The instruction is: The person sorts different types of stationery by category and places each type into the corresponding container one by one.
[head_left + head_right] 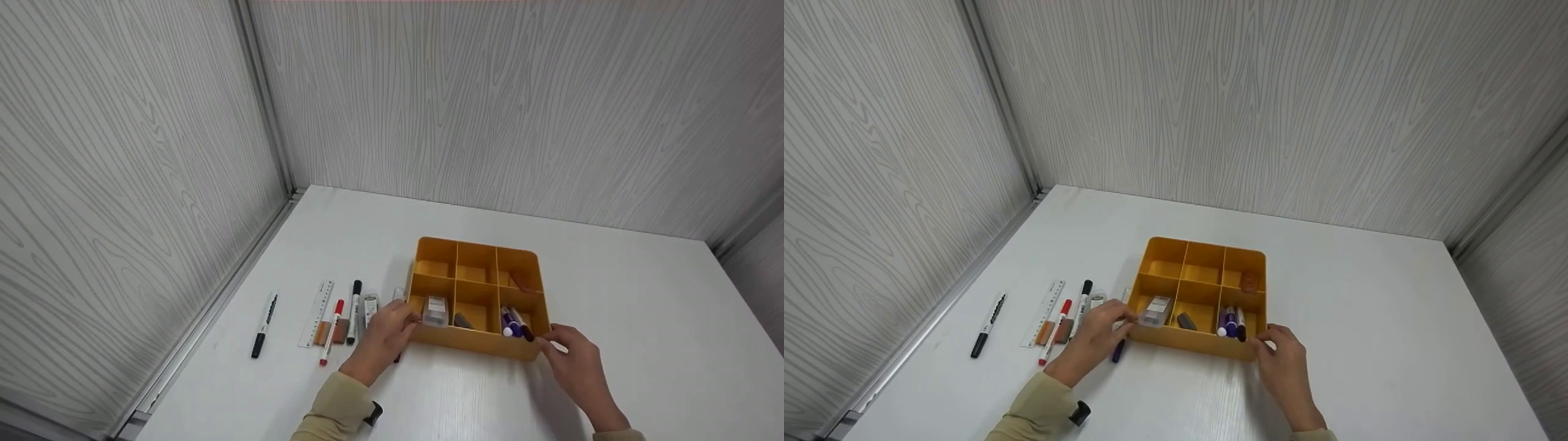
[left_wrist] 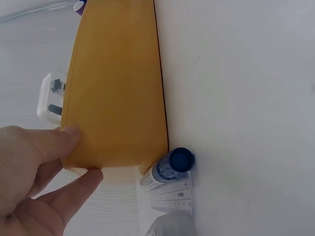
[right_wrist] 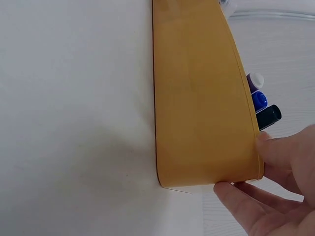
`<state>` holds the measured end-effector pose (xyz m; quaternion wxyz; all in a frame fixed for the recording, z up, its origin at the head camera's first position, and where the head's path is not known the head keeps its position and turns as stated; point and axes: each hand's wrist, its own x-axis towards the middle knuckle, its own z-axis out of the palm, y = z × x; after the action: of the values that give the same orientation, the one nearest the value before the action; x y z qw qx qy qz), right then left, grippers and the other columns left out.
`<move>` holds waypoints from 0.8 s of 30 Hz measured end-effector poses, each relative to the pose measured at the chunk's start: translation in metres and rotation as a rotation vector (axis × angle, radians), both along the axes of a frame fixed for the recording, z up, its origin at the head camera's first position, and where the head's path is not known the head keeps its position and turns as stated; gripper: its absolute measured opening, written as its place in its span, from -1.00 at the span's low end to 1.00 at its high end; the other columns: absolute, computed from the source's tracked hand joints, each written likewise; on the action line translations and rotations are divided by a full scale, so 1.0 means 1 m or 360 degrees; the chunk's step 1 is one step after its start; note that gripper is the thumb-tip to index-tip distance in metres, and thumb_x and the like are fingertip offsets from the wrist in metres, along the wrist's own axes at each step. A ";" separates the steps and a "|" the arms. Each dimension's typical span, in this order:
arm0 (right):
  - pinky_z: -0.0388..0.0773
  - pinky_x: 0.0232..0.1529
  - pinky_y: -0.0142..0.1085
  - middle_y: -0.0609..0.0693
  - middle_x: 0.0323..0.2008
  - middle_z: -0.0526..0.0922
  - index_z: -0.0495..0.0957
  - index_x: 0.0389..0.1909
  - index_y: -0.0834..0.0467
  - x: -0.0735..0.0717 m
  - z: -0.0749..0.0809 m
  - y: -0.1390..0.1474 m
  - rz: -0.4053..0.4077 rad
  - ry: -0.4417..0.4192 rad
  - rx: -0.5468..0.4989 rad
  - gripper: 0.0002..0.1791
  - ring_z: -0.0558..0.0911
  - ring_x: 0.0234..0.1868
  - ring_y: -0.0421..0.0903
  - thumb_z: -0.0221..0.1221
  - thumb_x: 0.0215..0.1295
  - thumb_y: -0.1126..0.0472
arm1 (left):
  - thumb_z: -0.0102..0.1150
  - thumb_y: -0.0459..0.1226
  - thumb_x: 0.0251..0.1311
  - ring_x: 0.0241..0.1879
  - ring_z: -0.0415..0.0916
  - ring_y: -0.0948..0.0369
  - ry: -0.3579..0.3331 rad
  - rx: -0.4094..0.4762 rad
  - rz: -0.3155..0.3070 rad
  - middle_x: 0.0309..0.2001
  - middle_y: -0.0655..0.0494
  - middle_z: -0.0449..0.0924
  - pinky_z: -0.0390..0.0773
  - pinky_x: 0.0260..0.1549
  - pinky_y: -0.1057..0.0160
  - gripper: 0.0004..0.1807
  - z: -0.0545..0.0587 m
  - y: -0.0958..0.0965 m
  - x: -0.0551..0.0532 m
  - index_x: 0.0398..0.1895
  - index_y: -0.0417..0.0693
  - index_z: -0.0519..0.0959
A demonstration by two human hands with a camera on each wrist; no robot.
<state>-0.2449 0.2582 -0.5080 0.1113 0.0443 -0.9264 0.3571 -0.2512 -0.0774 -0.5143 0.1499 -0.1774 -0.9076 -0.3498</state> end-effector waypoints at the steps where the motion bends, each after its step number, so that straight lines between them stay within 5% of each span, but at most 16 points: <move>1: 0.62 0.03 0.04 0.34 0.10 0.61 0.69 -0.28 0.23 0.000 0.000 0.000 -0.0002 -0.0010 -0.0004 -0.92 0.64 0.09 0.28 0.28 0.30 0.29 | 0.26 -0.37 0.26 -0.08 0.58 0.24 -0.0007 -0.0009 -0.0001 -0.11 0.13 0.56 0.63 -0.10 0.39 -0.86 0.001 -0.002 0.000 -0.15 -0.03 0.60; 11: 0.60 0.08 0.05 0.34 0.14 0.58 0.66 -0.29 0.20 0.000 0.001 -0.001 0.0008 -0.0080 -0.0025 -0.93 0.59 0.15 0.29 0.26 0.32 0.27 | 0.20 -0.30 0.33 0.10 0.56 0.21 -0.0078 -0.0115 0.0197 0.05 0.15 0.52 0.59 0.08 0.28 -0.68 0.012 -0.023 0.006 0.13 0.03 0.51; 18: 0.64 0.00 -0.01 0.34 0.07 0.61 0.64 -0.36 0.19 -0.001 -0.003 0.001 0.0039 0.0032 -0.0030 -0.95 0.63 0.09 0.29 0.30 0.27 0.29 | 0.32 -0.22 0.22 -0.32 0.50 0.27 -0.0182 -0.0368 0.0403 -0.29 0.17 0.60 0.61 -0.27 0.34 -0.87 -0.001 -0.018 0.010 -0.21 0.01 0.60; 24: 0.66 -0.04 -0.05 0.33 0.06 0.62 0.63 -0.37 0.20 0.000 -0.004 0.001 0.0047 0.0045 -0.0027 -0.93 0.65 0.06 0.29 0.31 0.26 0.28 | 0.44 -0.08 0.08 -0.52 0.36 0.23 -0.0383 -0.0560 0.0481 -0.60 0.19 0.47 0.41 -0.49 0.32 -0.73 -0.012 -0.005 0.010 -0.40 -0.07 0.64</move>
<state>-0.2453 0.2591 -0.5123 0.1196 0.0622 -0.9209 0.3658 -0.2410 -0.0820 -0.5261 0.0584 -0.0202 -0.9819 -0.1788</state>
